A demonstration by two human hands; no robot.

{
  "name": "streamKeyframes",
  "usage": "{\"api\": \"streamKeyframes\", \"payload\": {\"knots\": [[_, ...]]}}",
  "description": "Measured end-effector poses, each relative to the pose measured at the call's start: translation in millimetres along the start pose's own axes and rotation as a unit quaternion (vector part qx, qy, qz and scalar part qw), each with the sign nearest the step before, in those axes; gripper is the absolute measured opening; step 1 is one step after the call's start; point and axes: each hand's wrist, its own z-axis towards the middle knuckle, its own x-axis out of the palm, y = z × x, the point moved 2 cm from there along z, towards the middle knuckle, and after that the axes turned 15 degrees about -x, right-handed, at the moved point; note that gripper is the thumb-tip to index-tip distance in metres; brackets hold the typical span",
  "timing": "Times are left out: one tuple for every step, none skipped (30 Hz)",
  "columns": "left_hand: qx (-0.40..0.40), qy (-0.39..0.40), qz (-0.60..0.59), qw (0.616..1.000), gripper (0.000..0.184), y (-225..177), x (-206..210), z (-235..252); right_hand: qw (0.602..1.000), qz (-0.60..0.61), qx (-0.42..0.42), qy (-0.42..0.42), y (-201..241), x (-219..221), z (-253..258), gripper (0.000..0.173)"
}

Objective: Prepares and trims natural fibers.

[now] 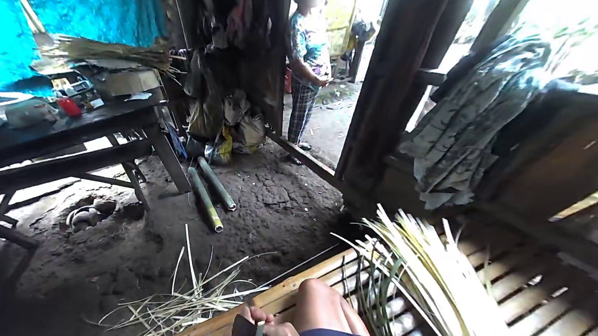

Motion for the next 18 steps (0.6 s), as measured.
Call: {"api": "streamKeyframes", "payload": {"knots": [[0.003,-0.019,-0.019,1.000,0.050,1,-5,1,1.000,-0.015,-0.012,-0.011,1,1,-2,0.050],[0.009,-0.060,-0.030,0.998,0.049,-1,-9,1,0.999,-0.029,-0.027,-0.024,4,1,-5,0.050],[0.017,-0.113,-0.035,0.993,0.048,-5,-13,1,0.997,-0.042,-0.046,-0.040,9,0,-7,0.048],[0.027,-0.158,-0.030,0.987,0.045,-10,-20,3,0.995,-0.052,-0.068,-0.056,15,-3,-9,0.046],[0.036,-0.173,-0.022,0.984,0.044,-13,-30,3,0.992,-0.057,-0.088,-0.068,21,-5,-11,0.046],[0.036,-0.159,-0.024,0.986,0.046,-16,-35,3,0.991,-0.053,-0.097,-0.071,25,-7,-12,0.045],[0.030,-0.103,-0.019,0.994,0.047,-16,-36,0,0.992,-0.045,-0.097,-0.067,25,-7,-12,0.044],[0.014,-0.026,-0.004,1.000,0.046,-13,-34,-3,0.993,-0.035,-0.089,-0.063,22,-7,-10,0.043],[-0.005,0.037,0.010,0.999,0.041,-7,-31,-6,0.995,-0.021,-0.076,-0.065,17,-11,-7,0.040],[-0.020,0.070,0.035,0.997,0.032,-1,-26,-11,0.995,-0.010,-0.060,-0.081,11,-18,-3,0.037],[-0.030,0.066,0.061,0.995,0.025,5,-22,-15,0.993,-0.011,-0.044,-0.111,5,-31,3,0.035],[-0.030,0.050,0.083,0.995,0.024,10,-21,-16,0.988,-0.031,-0.027,-0.146,1,-48,10,0.036],[-0.028,0.022,0.108,0.994,0.029,14,-21,-16,0.984,-0.059,-0.006,-0.165,-5,-64,16,0.041],[-0.025,-0.014,0.114,0.993,0.033,17,-22,-15,0.981,-0.094,0.007,-0.168,-10,-75,20,0.046],[-0.022,-0.058,0.095,0.994,0.035,19,-23,-11,0.981,-0.116,0.006,-0.156,-11,-78,20,0.049],[-0.016,-0.099,0.062,0.993,0.038,17,-26,-6,0.982,-0.128,-0.011,-0.139,-6,-73,18,0.046],[-0.011,-0.128,0.014,0.992,0.038,13,-32,-1,0.985,-0.126,-0.038,-0.115,1,-59,13,0.041],[-0.007,-0.138,-0.028,0.990,0.040,8,-44,5,0.989,-0.108,-0.062,-0.076,9,-41,2,0.038]]}}
